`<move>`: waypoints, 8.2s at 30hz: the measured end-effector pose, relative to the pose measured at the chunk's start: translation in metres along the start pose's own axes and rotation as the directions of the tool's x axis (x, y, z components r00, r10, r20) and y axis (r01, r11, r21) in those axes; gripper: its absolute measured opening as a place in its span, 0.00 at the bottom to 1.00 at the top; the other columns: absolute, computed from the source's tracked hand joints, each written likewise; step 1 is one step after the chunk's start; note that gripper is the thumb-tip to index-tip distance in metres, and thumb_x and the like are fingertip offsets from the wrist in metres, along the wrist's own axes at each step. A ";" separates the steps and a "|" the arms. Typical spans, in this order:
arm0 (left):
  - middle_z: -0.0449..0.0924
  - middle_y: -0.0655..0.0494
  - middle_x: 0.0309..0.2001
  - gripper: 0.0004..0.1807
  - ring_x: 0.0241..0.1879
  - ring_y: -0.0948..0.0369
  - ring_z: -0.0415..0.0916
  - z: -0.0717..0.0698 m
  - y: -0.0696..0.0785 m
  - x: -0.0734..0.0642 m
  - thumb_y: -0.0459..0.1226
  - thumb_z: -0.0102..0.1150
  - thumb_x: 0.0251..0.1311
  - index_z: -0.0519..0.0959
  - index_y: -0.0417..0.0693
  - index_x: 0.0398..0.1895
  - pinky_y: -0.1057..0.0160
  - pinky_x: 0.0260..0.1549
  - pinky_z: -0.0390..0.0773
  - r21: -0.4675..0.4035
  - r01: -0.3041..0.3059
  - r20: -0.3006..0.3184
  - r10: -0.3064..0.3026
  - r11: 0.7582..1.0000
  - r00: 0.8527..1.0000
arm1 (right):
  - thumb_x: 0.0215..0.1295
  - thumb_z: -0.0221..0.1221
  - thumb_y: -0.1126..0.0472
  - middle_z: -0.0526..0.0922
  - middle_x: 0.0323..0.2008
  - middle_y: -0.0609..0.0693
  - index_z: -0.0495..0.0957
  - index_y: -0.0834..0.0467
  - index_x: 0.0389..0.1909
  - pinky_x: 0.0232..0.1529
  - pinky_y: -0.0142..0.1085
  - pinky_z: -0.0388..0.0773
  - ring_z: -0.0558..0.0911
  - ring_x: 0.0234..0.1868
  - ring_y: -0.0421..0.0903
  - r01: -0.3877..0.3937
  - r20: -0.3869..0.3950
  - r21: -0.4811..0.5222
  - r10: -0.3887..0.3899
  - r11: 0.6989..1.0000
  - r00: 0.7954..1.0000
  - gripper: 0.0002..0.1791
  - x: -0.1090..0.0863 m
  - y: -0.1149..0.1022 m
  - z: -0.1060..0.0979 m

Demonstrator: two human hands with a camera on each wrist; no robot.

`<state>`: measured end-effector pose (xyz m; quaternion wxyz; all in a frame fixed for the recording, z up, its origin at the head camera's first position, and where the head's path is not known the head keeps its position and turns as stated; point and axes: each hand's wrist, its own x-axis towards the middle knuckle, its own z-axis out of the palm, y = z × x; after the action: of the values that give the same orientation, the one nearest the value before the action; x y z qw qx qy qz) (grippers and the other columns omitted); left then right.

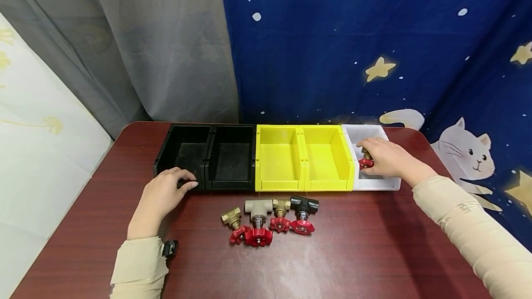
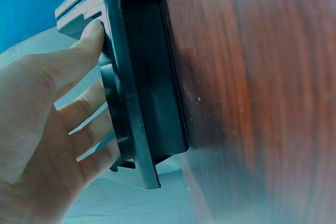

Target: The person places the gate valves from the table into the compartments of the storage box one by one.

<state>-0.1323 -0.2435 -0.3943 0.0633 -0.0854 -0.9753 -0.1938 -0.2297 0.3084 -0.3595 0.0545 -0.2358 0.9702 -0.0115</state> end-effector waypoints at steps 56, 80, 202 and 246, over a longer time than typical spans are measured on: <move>0.81 0.46 0.42 0.07 0.44 0.44 0.77 0.000 0.006 0.000 0.40 0.66 0.63 0.85 0.48 0.42 0.39 0.41 0.76 -0.039 0.067 0.019 -0.066 0.997 0.998 | 0.59 0.69 0.60 0.70 0.64 0.68 0.66 0.66 0.68 0.63 0.65 0.62 0.68 0.64 0.65 -0.074 -0.006 0.186 0.077 0.980 0.997 0.38 -0.006 -0.005 0.000; 0.81 0.46 0.44 0.07 0.48 0.43 0.76 -0.002 0.006 0.002 0.39 0.66 0.64 0.85 0.48 0.42 0.38 0.44 0.76 -0.025 0.060 0.038 -0.059 0.998 0.998 | 0.60 0.61 0.71 0.77 0.59 0.62 0.74 0.65 0.61 0.63 0.58 0.68 0.73 0.62 0.62 0.130 -0.249 0.140 -0.093 0.982 0.964 0.25 -0.047 -0.084 -0.009; 0.82 0.47 0.42 0.08 0.46 0.43 0.77 -0.001 0.007 0.000 0.40 0.66 0.63 0.85 0.48 0.41 0.39 0.43 0.76 0.007 0.053 0.022 -0.054 0.999 0.998 | 0.48 0.70 0.32 0.80 0.51 0.53 0.71 0.59 0.66 0.56 0.48 0.76 0.79 0.51 0.52 0.274 -0.242 -0.063 -0.282 0.960 0.929 0.49 -0.051 -0.192 0.037; 0.81 0.48 0.42 0.07 0.47 0.44 0.77 0.000 0.006 -0.001 0.40 0.66 0.63 0.85 0.49 0.42 0.39 0.43 0.76 0.005 0.059 0.022 -0.059 0.998 0.998 | 0.48 0.71 0.34 0.80 0.54 0.54 0.71 0.59 0.66 0.52 0.52 0.77 0.79 0.53 0.53 0.310 -0.256 -0.130 -0.333 0.942 0.907 0.49 -0.023 -0.121 -0.030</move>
<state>-0.1304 -0.2380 -0.3925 0.0472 -0.0587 -0.9784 -0.1927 -0.1572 0.2111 -0.3214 -0.0931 -0.3906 0.9158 -0.0110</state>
